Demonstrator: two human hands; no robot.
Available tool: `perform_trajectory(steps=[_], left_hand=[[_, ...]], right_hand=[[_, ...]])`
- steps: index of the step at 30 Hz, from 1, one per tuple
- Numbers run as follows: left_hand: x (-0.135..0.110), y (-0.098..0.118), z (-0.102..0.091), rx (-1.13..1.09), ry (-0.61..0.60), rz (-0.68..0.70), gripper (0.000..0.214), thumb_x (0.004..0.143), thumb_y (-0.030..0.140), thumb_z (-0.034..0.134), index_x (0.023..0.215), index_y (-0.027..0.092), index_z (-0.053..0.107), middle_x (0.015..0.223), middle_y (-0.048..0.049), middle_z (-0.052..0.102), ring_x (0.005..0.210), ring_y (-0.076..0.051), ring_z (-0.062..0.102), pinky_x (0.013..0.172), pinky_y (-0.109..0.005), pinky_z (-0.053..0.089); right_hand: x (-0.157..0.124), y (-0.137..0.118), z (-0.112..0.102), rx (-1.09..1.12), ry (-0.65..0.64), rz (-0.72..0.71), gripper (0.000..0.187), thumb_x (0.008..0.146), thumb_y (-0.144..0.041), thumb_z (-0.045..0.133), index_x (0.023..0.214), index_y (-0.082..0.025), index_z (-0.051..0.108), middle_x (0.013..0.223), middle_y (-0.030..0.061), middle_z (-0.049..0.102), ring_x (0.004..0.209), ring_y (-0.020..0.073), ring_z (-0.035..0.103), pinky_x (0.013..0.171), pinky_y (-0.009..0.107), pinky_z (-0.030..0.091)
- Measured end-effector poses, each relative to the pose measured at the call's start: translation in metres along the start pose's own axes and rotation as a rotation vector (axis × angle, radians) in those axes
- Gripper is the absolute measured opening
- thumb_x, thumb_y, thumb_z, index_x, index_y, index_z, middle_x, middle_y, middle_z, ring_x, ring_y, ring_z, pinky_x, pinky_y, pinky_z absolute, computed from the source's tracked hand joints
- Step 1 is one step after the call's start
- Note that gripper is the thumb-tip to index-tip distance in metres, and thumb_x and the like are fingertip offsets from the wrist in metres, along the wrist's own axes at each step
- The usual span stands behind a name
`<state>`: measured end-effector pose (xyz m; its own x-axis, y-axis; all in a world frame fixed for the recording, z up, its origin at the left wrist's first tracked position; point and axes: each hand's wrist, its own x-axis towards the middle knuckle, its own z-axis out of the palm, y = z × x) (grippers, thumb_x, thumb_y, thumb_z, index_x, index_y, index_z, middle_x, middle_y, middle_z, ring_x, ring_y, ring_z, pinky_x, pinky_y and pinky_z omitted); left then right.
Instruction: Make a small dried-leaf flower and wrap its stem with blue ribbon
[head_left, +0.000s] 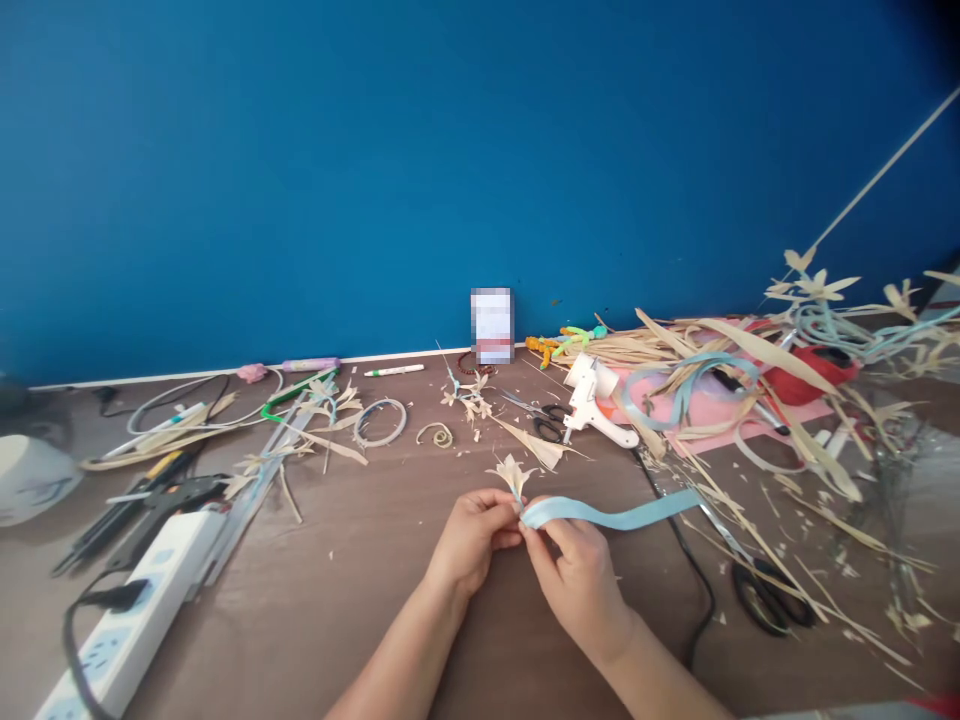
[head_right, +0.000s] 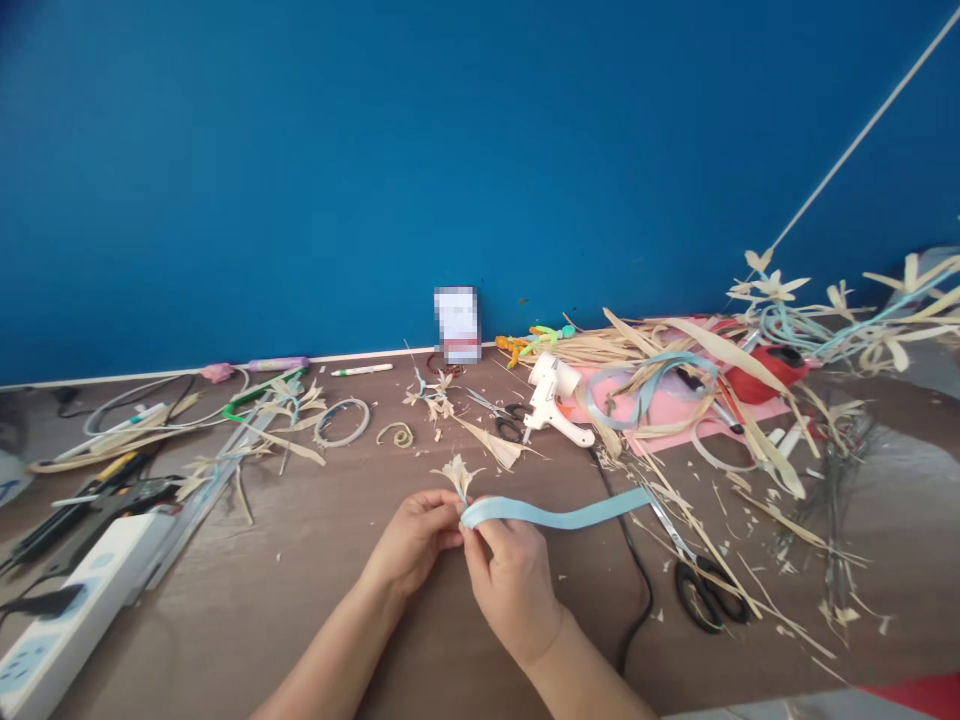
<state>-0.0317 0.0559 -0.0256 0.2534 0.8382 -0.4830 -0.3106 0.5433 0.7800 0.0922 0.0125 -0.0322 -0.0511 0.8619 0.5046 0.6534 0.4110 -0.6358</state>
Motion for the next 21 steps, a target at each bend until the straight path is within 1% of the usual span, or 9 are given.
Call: perform_trajectory(steps=[4, 9, 12, 15, 17, 21], left_hand=[[-0.005, 0.005, 0.007, 0.005, -0.027, -0.038, 0.017, 0.054, 0.023, 0.072, 0.061, 0.010, 0.064, 0.054, -0.0005, 0.059, 0.048, -0.006, 0.052, 0.048, -0.016, 0.044], [-0.016, 0.000, 0.015, 0.063, 0.001, -0.013, 0.019, 0.058, 0.027, 0.071, 0.063, 0.010, 0.065, 0.058, -0.0010, 0.059, 0.053, -0.006, 0.052, 0.053, -0.016, 0.044], [-0.022, -0.004, 0.016, 0.060, 0.038, -0.009, 0.022, 0.056, 0.029, 0.072, 0.065, 0.010, 0.065, 0.059, -0.0013, 0.060, 0.053, -0.006, 0.051, 0.055, -0.017, 0.043], [-0.025, -0.003, 0.014, 0.050, 0.072, 0.002, 0.023, 0.053, 0.030, 0.074, 0.063, 0.011, 0.065, 0.054, 0.0003, 0.058, 0.049, -0.006, 0.049, 0.051, -0.017, 0.041], [-0.026, 0.000, 0.014, 0.052, 0.087, 0.013, 0.023, 0.051, 0.029, 0.075, 0.062, 0.011, 0.065, 0.051, 0.0012, 0.057, 0.047, -0.005, 0.048, 0.048, -0.016, 0.039], [-0.028, 0.005, 0.014, 0.052, 0.096, 0.038, 0.022, 0.052, 0.027, 0.075, 0.064, 0.011, 0.066, 0.051, 0.0011, 0.057, 0.047, -0.006, 0.048, 0.047, -0.016, 0.039]], right_hand=[[-0.001, 0.001, -0.010, -0.185, -0.023, -0.090, 0.016, 0.081, -0.013, 0.048, 0.088, -0.019, 0.061, 0.084, 0.0075, 0.066, 0.077, 0.0197, 0.061, 0.067, 0.030, 0.046], [-0.005, 0.001, -0.019, -0.304, -0.060, -0.151, 0.015, 0.081, -0.014, 0.049, 0.085, -0.018, 0.063, 0.075, 0.0069, 0.067, 0.069, 0.0191, 0.060, 0.064, 0.029, 0.044], [-0.007, 0.001, -0.021, -0.295, -0.100, -0.168, 0.016, 0.081, -0.014, 0.049, 0.088, -0.018, 0.063, 0.077, 0.0070, 0.067, 0.069, 0.0192, 0.061, 0.063, 0.030, 0.045], [-0.007, 0.000, -0.022, -0.239, -0.129, -0.203, 0.018, 0.081, -0.013, 0.048, 0.091, -0.018, 0.061, 0.084, 0.0077, 0.068, 0.073, 0.0195, 0.062, 0.069, 0.032, 0.046], [-0.006, -0.001, -0.023, -0.201, -0.122, -0.224, 0.018, 0.081, -0.012, 0.047, 0.091, -0.019, 0.061, 0.087, 0.0078, 0.068, 0.075, 0.0193, 0.062, 0.073, 0.033, 0.046], [-0.003, -0.005, -0.025, -0.134, -0.096, -0.215, 0.019, 0.081, -0.012, 0.048, 0.091, -0.020, 0.061, 0.087, 0.0080, 0.068, 0.076, 0.0193, 0.063, 0.073, 0.033, 0.048]])
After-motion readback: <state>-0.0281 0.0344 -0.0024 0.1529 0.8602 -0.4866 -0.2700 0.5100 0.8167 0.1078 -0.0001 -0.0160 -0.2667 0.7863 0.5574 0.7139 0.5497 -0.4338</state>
